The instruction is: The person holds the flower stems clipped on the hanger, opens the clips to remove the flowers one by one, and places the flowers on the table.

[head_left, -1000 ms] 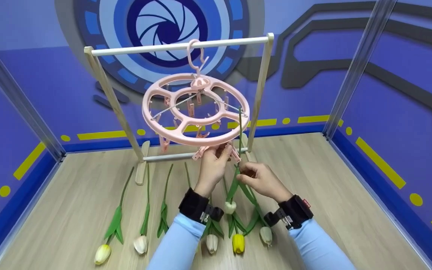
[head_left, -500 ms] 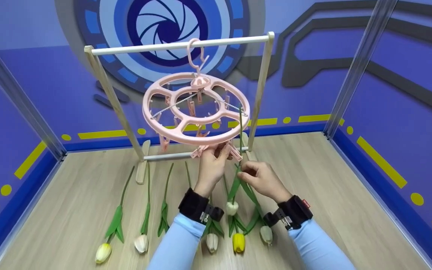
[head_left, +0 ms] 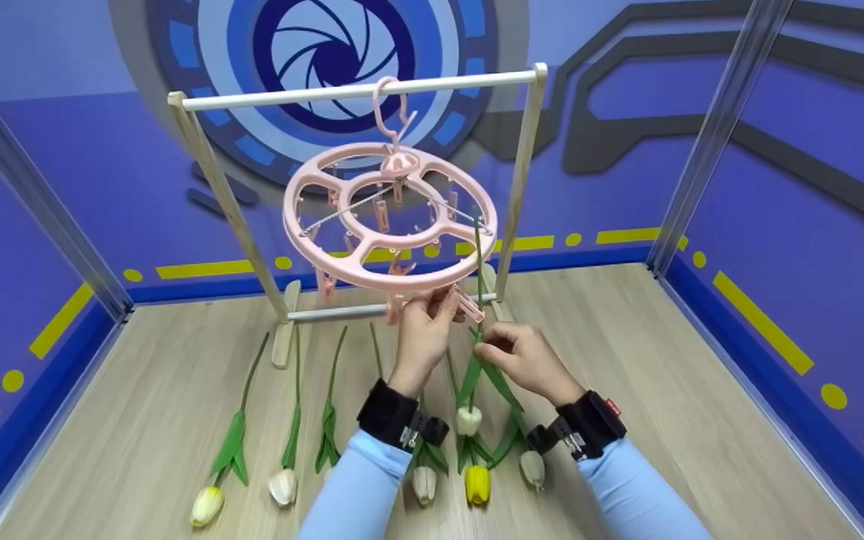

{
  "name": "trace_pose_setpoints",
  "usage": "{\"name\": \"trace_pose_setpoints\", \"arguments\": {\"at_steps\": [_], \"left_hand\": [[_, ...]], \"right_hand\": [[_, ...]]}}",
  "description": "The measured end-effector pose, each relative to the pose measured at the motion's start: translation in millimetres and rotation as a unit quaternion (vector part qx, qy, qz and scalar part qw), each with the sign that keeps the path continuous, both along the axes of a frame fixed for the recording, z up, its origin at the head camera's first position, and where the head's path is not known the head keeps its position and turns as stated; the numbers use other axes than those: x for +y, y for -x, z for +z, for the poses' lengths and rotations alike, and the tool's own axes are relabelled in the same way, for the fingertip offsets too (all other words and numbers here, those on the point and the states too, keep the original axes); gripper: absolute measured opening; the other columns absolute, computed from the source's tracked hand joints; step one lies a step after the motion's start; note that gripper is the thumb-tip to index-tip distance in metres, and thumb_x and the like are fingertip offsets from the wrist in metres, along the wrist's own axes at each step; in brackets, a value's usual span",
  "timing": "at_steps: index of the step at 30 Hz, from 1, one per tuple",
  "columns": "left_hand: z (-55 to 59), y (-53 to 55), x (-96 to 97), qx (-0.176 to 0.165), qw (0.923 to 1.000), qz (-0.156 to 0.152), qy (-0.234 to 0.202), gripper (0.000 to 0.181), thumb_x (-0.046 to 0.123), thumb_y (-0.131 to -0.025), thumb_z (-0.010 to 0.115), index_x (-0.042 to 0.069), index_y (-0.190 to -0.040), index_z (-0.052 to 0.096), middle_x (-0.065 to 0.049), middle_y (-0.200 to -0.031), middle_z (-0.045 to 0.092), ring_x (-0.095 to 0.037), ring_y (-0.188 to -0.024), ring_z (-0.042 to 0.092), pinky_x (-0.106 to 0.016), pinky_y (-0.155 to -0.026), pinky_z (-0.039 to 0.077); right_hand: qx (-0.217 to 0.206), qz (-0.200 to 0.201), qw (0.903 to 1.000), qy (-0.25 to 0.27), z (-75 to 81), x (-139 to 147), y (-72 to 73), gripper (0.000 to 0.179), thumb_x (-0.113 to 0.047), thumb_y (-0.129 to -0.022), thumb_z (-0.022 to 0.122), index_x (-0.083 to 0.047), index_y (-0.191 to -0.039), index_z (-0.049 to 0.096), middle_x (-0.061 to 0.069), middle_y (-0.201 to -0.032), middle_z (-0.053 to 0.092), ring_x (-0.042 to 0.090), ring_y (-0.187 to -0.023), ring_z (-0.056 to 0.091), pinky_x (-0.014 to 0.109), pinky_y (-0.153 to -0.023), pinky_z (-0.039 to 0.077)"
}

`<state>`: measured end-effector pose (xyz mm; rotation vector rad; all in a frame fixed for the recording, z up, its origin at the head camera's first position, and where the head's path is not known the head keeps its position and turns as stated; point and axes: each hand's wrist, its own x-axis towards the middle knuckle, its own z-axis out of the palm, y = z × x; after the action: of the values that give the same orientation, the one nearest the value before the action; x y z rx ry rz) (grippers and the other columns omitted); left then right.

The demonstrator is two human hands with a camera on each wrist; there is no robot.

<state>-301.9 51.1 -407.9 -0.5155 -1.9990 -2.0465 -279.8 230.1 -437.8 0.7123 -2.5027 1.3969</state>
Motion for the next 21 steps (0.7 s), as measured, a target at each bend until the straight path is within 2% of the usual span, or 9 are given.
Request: {"name": "trace_pose_setpoints", "arguments": {"at_steps": [5, 9, 16, 21], "left_hand": [[0.1, -2.5, -1.8, -0.019, 0.9996, 0.018, 0.01, 0.017, 0.01, -0.106, 0.057, -0.002, -0.112, 0.069, -0.016, -0.091, 0.073, -0.034, -0.087, 0.067, -0.032, -0.073, 0.055], [-1.7, -2.1, -3.4, -0.019, 0.9996, 0.02, 0.01, 0.019, 0.012, -0.106, 0.059, -0.002, -0.113, 0.069, -0.017, -0.092, 0.071, -0.036, -0.087, 0.066, -0.028, -0.071, 0.052], [-4.5, -1.5, -6.1, -0.019, 0.9997, 0.012, 0.011, 0.022, 0.012, -0.106, 0.059, -0.002, -0.119, 0.069, -0.017, -0.097, 0.071, -0.027, -0.087, 0.065, -0.031, -0.073, 0.052], [-4.7, -2.1, -7.7, -0.021, 0.9997, 0.007, 0.013, 0.023, 0.009, -0.105, 0.058, -0.003, -0.123, 0.067, -0.016, -0.102, 0.071, -0.021, -0.09, 0.065, -0.027, -0.075, 0.051]], "right_hand": [[0.003, 0.0, 1.0, 0.002, -0.4, 0.5, -0.2, 0.01, -0.011, -0.096, 0.072, -0.009, -0.087, 0.071, -0.004, -0.076, 0.059, 0.009, -0.066, 0.047, 0.023, -0.062, 0.038], [0.004, 0.003, 1.0, 0.003, -1.3, 1.2, -0.1, 0.01, -0.009, -0.096, 0.072, -0.009, -0.086, 0.071, -0.003, -0.076, 0.06, 0.009, -0.066, 0.047, 0.023, -0.062, 0.038], [0.005, 0.004, 1.0, 0.004, -2.9, 2.8, 0.1, 0.008, -0.009, -0.096, 0.072, -0.009, -0.088, 0.075, -0.001, -0.078, 0.065, 0.009, -0.066, 0.049, 0.023, -0.062, 0.04], [0.004, 0.002, 0.9999, 0.009, -4.0, 3.2, -0.6, 0.007, -0.008, -0.096, 0.072, -0.009, -0.089, 0.076, -0.001, -0.078, 0.066, 0.008, -0.065, 0.049, 0.022, -0.061, 0.04]]}}
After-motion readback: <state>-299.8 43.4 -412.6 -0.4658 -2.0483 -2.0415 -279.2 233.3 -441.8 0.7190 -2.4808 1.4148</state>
